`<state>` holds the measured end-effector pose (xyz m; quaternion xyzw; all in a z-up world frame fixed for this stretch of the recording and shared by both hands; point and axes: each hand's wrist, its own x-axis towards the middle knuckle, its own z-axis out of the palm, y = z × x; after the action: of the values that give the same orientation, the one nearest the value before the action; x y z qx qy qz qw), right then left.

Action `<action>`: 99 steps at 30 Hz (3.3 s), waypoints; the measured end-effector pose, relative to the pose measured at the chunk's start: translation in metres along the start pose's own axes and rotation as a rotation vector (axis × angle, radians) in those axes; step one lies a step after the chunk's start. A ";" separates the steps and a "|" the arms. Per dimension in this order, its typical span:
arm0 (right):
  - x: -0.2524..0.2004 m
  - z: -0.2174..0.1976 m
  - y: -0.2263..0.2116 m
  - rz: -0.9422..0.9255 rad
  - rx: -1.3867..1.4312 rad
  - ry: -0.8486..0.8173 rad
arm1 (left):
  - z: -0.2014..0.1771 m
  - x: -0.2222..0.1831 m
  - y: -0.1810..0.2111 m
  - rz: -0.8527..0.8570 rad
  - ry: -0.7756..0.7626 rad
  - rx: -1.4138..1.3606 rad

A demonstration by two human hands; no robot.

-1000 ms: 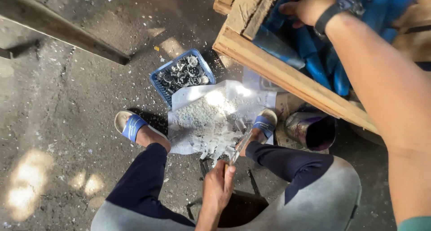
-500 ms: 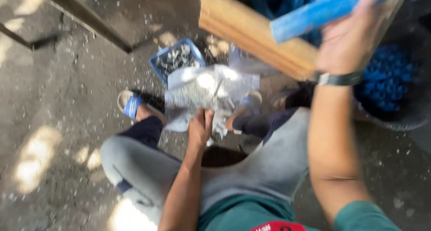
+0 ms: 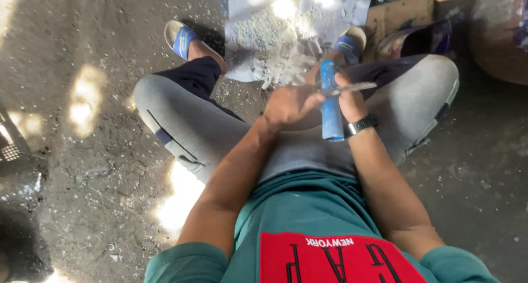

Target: The person is seated on a stool, using a knife to shave the surface of blue cylindrical candles, removing a thin layer of wax from each before placing them into a wooden crate.

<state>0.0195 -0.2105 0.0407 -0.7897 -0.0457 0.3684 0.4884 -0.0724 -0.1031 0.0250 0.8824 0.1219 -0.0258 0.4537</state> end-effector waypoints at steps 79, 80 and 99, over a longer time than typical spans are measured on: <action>0.011 -0.012 0.002 0.300 0.388 -0.404 | -0.014 0.009 -0.027 0.112 0.077 0.046; 0.006 -0.011 -0.003 0.332 0.442 -0.420 | -0.016 0.013 -0.034 0.013 0.144 0.051; -0.012 -0.007 -0.041 0.318 -0.060 -0.183 | -0.035 0.012 0.006 -0.065 -0.185 0.251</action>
<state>0.0264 -0.1998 0.0817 -0.7643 0.0247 0.5097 0.3941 -0.0613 -0.0757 0.0489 0.9216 0.1039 -0.1368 0.3481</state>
